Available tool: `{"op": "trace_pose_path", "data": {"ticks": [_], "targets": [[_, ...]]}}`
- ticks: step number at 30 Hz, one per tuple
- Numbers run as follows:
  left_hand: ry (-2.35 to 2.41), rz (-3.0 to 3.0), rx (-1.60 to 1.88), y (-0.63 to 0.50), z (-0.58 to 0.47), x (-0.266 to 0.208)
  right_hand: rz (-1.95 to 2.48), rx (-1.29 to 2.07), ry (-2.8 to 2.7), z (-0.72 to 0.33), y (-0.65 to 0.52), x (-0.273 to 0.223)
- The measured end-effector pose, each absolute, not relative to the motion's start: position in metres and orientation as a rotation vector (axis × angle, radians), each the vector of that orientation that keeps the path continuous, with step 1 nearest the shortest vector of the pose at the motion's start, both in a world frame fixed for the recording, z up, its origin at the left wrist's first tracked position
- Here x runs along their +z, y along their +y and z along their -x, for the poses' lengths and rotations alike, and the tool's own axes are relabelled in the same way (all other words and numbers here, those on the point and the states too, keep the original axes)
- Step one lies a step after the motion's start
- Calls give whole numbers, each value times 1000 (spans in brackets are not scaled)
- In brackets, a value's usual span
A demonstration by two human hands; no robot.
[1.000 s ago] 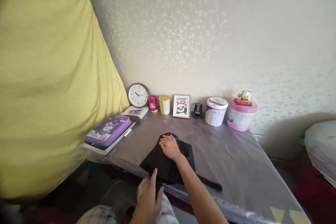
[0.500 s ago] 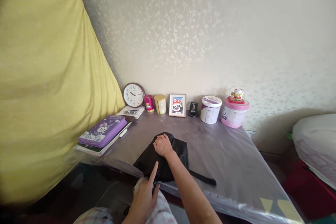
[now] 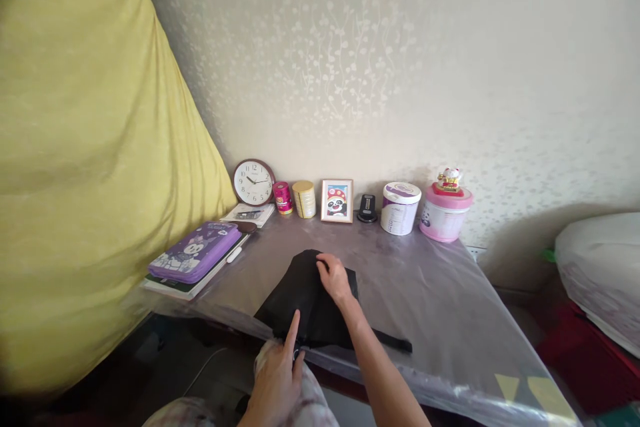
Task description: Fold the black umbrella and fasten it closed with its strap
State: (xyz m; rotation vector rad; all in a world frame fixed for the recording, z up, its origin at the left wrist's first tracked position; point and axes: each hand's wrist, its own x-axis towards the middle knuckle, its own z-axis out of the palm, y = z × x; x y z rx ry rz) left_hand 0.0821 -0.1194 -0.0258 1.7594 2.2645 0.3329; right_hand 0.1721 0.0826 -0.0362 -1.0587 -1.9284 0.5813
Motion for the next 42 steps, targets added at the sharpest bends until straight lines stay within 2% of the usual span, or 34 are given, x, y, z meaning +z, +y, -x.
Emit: {"op": "trace_pose_path", "data": {"ticks": [4, 8, 14, 21, 24, 32, 42], "targets": [[2270, -1766, 328, -120, -84, -26, 1391, 503, -1727, -224, 82, -50], [2255, -1775, 337, -121, -84, -26, 1541, 620, -1645, -249, 79, -62], [2283, -1816, 380, -121, -84, -31, 1608, 688, -1680, -249, 75, -60], [2295, -1883, 390, -122, -84, -38, 1841, 495, -1850, -228, 61, -41], [2312, -1899, 380, -122, -84, -39, 1877, 431, -1926, -220, 56, -36], [2341, -1903, 386, -122, -86, -37, 1758, 507, -2064, -228, 40, -37], [2386, -1903, 274, -120, -89, -25, 1736, 498, -1929, -230, 38, -55]]}}
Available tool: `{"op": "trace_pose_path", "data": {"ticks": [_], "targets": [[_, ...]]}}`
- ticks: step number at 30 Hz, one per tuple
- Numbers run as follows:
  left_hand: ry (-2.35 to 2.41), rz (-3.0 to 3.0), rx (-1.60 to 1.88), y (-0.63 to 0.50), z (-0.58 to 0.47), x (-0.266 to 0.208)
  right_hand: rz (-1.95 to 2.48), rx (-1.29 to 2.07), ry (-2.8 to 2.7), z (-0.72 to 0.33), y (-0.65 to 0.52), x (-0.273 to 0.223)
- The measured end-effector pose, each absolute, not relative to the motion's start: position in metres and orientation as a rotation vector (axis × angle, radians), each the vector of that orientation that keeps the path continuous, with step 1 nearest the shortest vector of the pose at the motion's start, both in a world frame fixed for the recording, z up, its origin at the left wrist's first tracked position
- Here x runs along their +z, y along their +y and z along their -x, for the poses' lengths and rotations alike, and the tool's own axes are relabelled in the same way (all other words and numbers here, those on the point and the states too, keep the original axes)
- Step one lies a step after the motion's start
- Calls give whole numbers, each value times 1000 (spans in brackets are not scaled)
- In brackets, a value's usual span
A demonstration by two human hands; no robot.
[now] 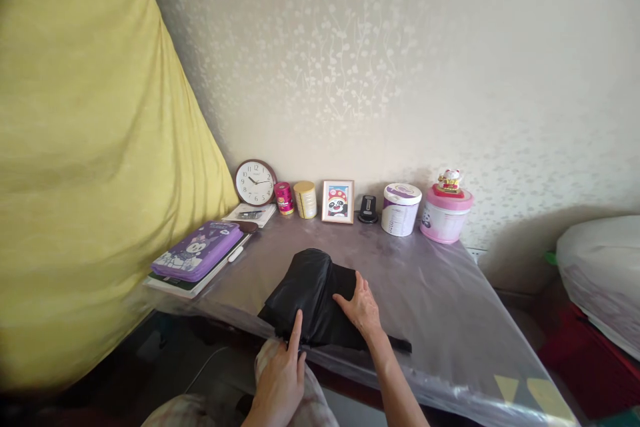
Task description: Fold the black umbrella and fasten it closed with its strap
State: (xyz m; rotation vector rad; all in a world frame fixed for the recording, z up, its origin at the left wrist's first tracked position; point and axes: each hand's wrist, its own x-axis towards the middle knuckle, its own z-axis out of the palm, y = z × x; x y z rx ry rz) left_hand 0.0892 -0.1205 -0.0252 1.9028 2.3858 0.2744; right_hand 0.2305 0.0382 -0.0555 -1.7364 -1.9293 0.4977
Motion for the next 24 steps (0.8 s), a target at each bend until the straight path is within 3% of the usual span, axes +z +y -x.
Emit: {"op": "trace_pose_path", "data": {"ticks": [14, 24], "targets": [[2373, -1881, 360, -122, -89, -28, 1618, 551, -1616, -241, 46, -62], [2355, -1854, 385, -122, -89, -29, 1559, 536, -1733, -243, 43, -58]]}}
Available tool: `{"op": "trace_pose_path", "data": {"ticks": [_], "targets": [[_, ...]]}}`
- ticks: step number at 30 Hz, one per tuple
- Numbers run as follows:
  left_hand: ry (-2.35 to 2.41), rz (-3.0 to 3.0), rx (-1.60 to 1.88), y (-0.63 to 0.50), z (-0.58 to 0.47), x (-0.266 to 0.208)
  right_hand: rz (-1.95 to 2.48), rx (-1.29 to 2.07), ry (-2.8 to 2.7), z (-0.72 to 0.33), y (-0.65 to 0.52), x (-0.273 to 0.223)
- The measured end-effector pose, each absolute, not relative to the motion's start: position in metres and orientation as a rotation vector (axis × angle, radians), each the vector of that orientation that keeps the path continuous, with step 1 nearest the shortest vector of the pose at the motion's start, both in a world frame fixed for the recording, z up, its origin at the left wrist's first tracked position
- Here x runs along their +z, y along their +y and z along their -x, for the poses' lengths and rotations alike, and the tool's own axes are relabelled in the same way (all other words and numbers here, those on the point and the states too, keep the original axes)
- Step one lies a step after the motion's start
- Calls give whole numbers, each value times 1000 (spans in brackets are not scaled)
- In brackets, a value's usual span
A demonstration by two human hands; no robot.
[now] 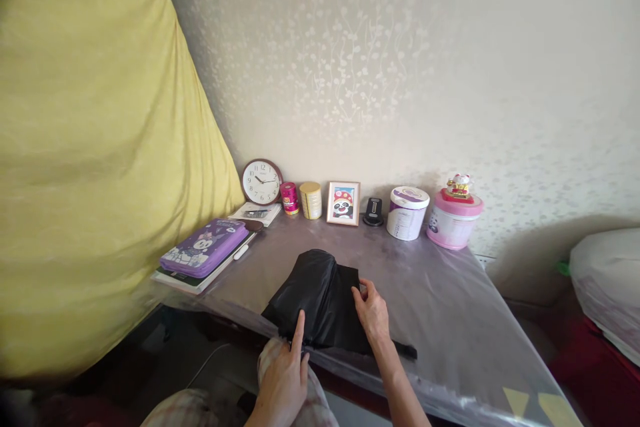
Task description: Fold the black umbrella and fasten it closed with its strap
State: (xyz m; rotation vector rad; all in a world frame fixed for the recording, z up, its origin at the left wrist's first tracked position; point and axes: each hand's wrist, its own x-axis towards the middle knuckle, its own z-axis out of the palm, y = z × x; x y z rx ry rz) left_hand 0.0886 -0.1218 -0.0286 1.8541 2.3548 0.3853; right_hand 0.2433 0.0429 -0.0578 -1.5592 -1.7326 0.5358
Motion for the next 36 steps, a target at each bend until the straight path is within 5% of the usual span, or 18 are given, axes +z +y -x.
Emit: {"op": "trace_pose_path", "data": {"ticks": [8, 17, 26, 36], "targets": [[2349, -1837, 351, -122, -89, -26, 1530, 694, -1766, -249, 48, -52], [2233, -1749, 445, -121, -82, -35, 1086, 1438, -1286, -208, 53, -9], [2181, -1669, 330, -120, -74, -30, 1031, 1462, -1290, -134, 55, -4], [2162, -1638, 337, -120, -69, -35, 1343, 1008, -1773, -108, 63, -19]]}}
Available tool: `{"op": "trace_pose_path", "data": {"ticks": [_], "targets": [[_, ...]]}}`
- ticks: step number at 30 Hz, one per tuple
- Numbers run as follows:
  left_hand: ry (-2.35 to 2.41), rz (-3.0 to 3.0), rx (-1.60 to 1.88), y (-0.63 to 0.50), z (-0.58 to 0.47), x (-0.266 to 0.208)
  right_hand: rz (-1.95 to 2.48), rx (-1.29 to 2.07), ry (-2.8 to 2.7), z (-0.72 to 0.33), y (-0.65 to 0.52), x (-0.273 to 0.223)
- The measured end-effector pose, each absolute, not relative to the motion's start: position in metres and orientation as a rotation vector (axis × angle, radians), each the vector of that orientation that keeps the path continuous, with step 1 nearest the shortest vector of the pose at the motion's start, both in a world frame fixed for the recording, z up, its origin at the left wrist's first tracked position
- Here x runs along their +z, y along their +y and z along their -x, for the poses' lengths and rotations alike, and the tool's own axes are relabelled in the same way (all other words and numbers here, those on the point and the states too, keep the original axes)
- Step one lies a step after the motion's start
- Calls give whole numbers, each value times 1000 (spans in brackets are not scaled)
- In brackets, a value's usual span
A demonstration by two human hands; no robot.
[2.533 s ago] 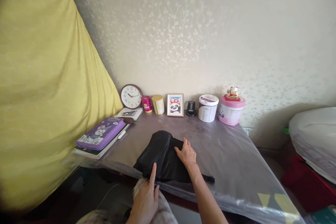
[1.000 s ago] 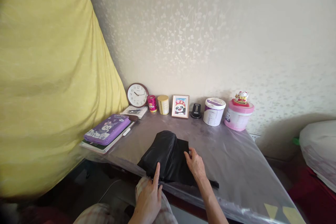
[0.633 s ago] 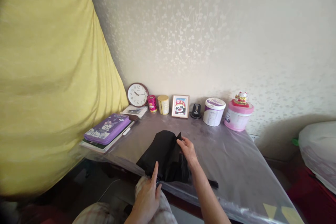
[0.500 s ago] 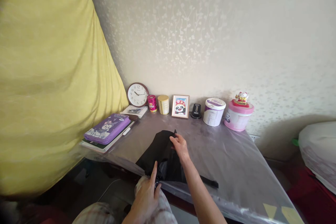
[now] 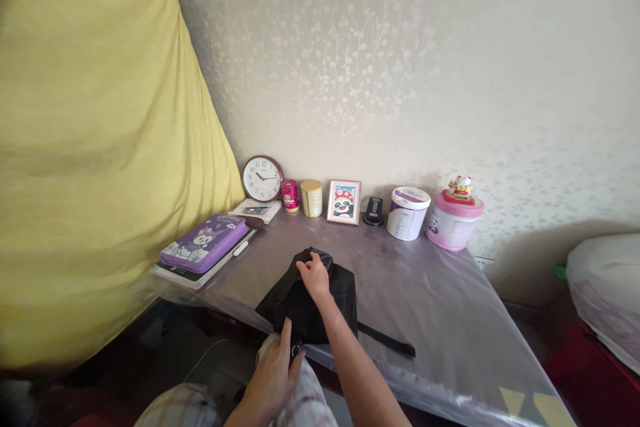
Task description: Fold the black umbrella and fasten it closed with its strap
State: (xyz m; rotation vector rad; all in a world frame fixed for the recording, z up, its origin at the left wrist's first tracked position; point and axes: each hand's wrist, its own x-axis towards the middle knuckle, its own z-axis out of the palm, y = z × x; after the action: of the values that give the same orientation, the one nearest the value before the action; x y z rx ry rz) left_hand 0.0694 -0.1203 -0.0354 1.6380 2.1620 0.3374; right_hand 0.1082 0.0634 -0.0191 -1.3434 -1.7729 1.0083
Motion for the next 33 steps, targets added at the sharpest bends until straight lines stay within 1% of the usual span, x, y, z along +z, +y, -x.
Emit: {"op": "trace_pose_path", "data": {"ticks": [3, 7, 9, 15, 18, 21, 23, 26, 29, 33], "targets": [[2260, -1639, 460, -124, -73, -39, 1435, 901, -1920, -106, 61, -12], [2296, -1721, 659, -129, -77, -38, 1455, 899, -1960, -103, 57, -5], [2257, -1767, 613, -129, -78, -32, 1467, 884, -1981, -102, 55, -3], [2234, -1759, 235, -121, -76, -17, 1496, 751, -2075, -97, 50, -3], [2226, -1700, 222, -119, -76, -17, 1342, 819, -2057, -98, 50, -8], [2221, -1666, 286, -120, -77, -22, 993, 1046, -1979, -109, 48, -14], [2212, -1666, 347, -121, -77, -27, 825, 1067, -1915, -123, 43, -17], [2215, -1664, 418, -121, -76, -32, 763, 805, -1940, -149, 34, -21], [2212, -1643, 437, -120, -76, -33, 673, 538, -2083, -167, 29, -27], [2202, -1634, 449, -119, -76, -30, 586, 346, -2283, -165, 41, -38]]}}
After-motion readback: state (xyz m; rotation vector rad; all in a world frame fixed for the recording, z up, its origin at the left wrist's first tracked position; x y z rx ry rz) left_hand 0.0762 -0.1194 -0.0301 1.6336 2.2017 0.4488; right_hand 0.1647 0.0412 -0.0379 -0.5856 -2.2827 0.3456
